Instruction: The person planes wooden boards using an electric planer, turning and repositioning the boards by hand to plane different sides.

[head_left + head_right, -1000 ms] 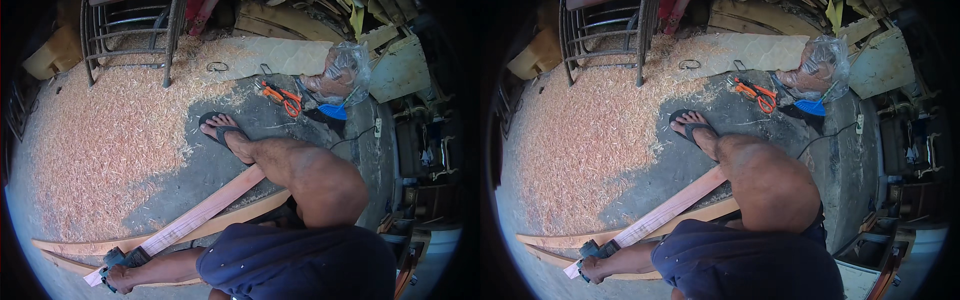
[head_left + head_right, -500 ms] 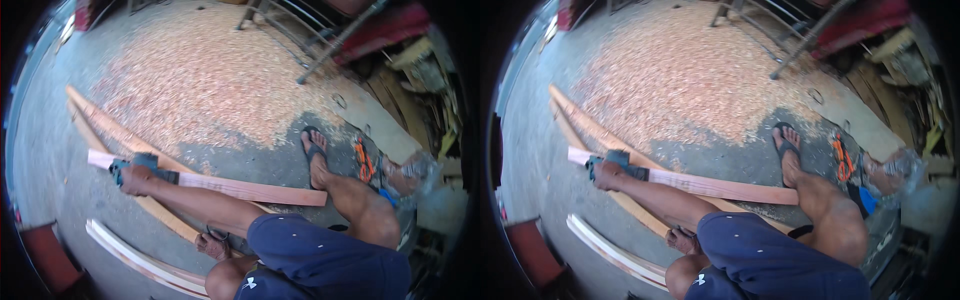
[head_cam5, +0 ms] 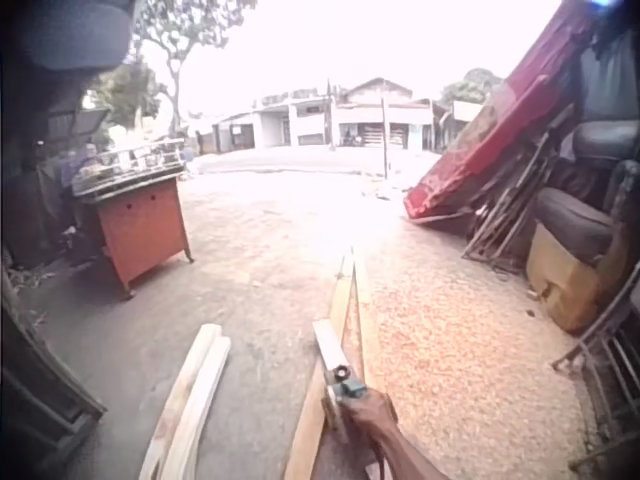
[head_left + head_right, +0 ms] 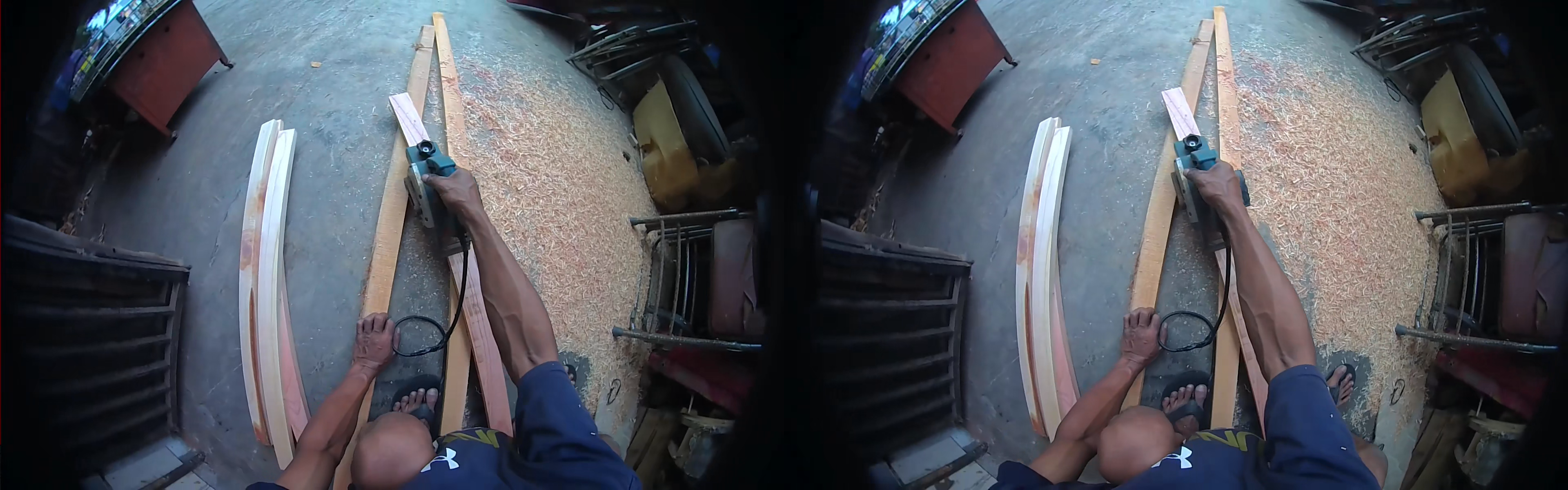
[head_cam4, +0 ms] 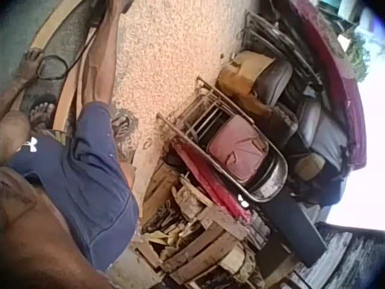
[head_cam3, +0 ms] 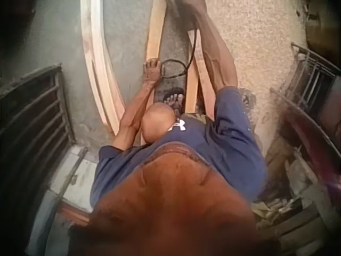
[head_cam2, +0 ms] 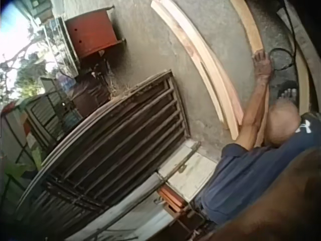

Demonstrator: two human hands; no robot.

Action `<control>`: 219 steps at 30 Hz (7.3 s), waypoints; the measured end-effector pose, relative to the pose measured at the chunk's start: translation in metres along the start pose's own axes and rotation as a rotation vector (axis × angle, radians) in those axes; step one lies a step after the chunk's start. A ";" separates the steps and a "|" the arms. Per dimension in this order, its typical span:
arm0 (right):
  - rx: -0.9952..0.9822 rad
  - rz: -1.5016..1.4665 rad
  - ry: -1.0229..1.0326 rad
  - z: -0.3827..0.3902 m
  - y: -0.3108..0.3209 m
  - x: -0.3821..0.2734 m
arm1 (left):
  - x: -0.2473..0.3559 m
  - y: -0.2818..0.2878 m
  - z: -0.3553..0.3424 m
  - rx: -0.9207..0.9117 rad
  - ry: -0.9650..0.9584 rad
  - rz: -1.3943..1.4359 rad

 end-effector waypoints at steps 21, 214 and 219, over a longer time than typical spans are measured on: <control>-0.033 0.014 0.002 -0.022 0.007 0.018 | 0.003 -0.010 -0.007 0.010 -0.029 0.007; 0.037 0.045 -0.126 0.185 0.046 0.084 | -0.006 0.020 0.032 -0.132 -0.280 0.363; 0.024 0.177 -0.119 0.051 0.024 0.027 | -0.004 0.021 0.027 -0.129 -0.265 0.414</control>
Point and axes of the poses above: each hand's wrist, its own z-axis away from the middle knuckle, its own y-axis out of the back of the hand, x = y × z, the point moved 1 cm from there along -z, towards the middle knuckle, and after that the axes turned 6 degrees about z, right-handed, at the moved point
